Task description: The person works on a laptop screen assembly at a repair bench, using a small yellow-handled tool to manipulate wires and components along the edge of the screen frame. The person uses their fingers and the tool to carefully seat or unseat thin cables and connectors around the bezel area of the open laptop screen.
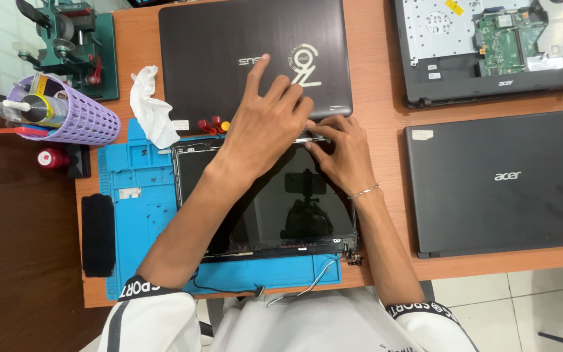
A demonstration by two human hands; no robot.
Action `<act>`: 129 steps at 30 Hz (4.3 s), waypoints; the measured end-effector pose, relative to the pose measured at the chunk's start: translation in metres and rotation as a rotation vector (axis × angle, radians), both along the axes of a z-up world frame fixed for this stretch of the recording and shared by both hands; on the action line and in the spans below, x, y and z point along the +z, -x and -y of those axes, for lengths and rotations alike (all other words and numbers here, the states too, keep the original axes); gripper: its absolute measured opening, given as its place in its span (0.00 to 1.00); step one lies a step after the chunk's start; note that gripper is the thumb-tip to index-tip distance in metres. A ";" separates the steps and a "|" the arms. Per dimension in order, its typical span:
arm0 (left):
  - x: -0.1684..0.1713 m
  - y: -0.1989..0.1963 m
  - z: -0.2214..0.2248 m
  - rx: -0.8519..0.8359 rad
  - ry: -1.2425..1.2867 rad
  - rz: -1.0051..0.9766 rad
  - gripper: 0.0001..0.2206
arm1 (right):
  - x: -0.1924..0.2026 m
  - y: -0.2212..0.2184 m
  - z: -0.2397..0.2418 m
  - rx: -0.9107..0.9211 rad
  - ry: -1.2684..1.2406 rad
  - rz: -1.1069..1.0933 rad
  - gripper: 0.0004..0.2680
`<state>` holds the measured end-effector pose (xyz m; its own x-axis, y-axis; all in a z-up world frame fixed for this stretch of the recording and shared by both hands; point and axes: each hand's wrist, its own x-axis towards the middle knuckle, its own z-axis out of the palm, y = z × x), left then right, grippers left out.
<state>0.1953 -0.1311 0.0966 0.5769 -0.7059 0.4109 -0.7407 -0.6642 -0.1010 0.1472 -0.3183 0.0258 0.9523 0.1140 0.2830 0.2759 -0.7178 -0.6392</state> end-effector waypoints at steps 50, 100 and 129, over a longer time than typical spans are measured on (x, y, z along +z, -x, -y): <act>-0.004 0.228 -0.240 0.667 0.822 -0.276 0.08 | 0.010 0.081 -0.192 0.443 0.000 -0.147 0.09; -0.034 0.238 -0.212 0.500 1.406 -0.359 0.09 | -0.023 0.087 -0.162 0.665 -0.994 -0.628 0.02; -0.010 0.154 -0.082 0.313 1.281 -0.592 0.07 | -0.031 0.087 -0.048 0.219 -1.144 -0.532 0.03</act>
